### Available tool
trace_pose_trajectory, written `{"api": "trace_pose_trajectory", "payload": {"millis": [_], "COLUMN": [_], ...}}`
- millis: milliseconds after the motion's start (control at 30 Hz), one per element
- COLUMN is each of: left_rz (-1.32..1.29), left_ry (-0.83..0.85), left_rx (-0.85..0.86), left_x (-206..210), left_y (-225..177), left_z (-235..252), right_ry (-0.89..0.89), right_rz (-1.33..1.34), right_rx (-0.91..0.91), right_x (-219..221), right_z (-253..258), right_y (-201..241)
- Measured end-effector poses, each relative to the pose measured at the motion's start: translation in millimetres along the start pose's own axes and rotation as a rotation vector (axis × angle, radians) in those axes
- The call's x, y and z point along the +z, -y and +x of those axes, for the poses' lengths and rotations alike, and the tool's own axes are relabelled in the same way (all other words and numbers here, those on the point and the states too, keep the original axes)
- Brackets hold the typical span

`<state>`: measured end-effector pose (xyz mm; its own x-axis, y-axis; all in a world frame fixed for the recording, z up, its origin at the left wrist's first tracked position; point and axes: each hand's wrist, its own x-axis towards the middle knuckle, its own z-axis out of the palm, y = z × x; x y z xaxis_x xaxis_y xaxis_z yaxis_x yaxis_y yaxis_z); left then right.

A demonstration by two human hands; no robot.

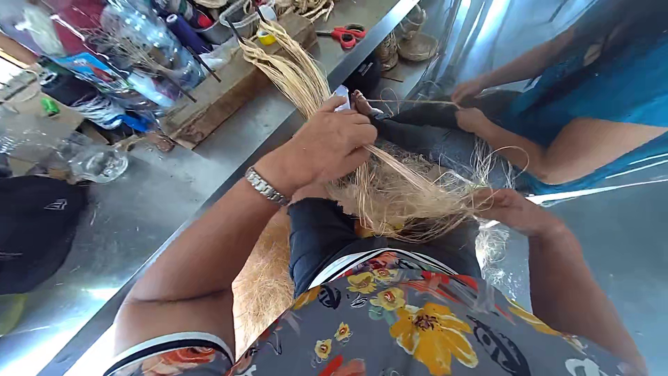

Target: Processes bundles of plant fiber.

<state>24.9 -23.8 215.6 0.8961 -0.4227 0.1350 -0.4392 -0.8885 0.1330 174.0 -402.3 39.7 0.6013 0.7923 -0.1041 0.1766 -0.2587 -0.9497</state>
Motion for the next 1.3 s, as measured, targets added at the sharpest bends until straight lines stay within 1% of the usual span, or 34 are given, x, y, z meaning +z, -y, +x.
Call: {"api": "trace_pose_trajectory", "payload": {"millis": [67,133,200,233,300,333,367,400,500,533,567,600,633,700,767,800,833,900,933,967,1000,1067,1167,1200,1300], "left_rz": [-0.118,-0.317,-0.553,-0.601,-0.557,-0.53,-0.509,-0.499,-0.482,-0.447,-0.394,-0.35,-0.32,-0.255,-0.204,-0.201,-0.215,-0.315,-0.369,-0.382,-0.383,-0.394,-0.388,-0.387,-0.347], "left_ry": [0.016,0.052,0.057,0.023,-0.027,-0.037,-0.039,-0.03,0.053,0.064,0.063,0.039,0.0,-0.08,-0.186,-0.27,-0.371,-0.596,-0.709,-0.851,-0.909,-0.903,-0.897,-0.915,-0.977], "left_rx": [-0.088,-0.227,-0.325,-0.332,-0.314,-0.305,-0.312,-0.326,-0.312,-0.279,-0.239,-0.192,-0.148,-0.119,-0.137,-0.146,-0.161,-0.265,-0.38,-0.564,-0.734,-0.917,-1.174,-1.228,-1.22], "left_x": [-10,-20,-27,-30,-39,-43,-46,-48,-45,-43,-41,-39,-39,-44,-61,-71,-79,-86,-86,-82,-76,-48,-2,8,23], "left_y": [-5,-12,-16,-17,-16,-16,-18,-22,-41,-49,-57,-65,-72,-83,-83,-75,-63,-29,-23,-28,-30,-34,-57,-61,-68], "left_z": [-11,-19,-24,-26,-31,-32,-33,-33,-27,-24,-20,-18,-18,-24,-45,-66,-95,-177,-212,-233,-255,-292,-301,-305,-311], "right_ry": [0.029,0.055,0.046,0.029,0.001,-0.007,-0.031,-0.073,-0.226,-0.257,-0.262,-0.238,-0.191,-0.042,0.163,0.252,0.301,0.305,0.264,0.2,0.137,0.063,0.081,0.086,0.047], "right_rz": [-0.033,-0.067,-0.252,-0.387,-0.661,-0.719,-0.705,-0.637,-0.456,-0.402,-0.343,-0.291,-0.242,-0.095,0.08,0.139,0.161,0.165,0.169,0.172,0.164,0.126,0.078,0.06,-0.092], "right_rx": [0.148,0.292,0.425,0.482,0.563,0.545,0.452,0.289,-0.329,-0.504,-0.639,-0.738,-0.793,-0.831,-0.833,-0.83,-0.808,-0.711,-0.648,-0.594,-0.538,-0.45,-0.445,-0.45,-0.37], "right_x": [-22,-37,-43,-44,-49,-50,-46,-40,0,16,34,53,70,95,101,95,85,61,50,43,38,37,39,36,24], "right_z": [-6,-14,-22,-26,-30,-31,-34,-37,-28,-16,-2,11,23,41,53,58,63,69,70,68,64,53,42,42,46], "right_y": [-11,-14,-11,-11,-12,-3,16,38,109,128,145,159,169,177,167,154,136,92,68,47,32,23,35,38,26]}}
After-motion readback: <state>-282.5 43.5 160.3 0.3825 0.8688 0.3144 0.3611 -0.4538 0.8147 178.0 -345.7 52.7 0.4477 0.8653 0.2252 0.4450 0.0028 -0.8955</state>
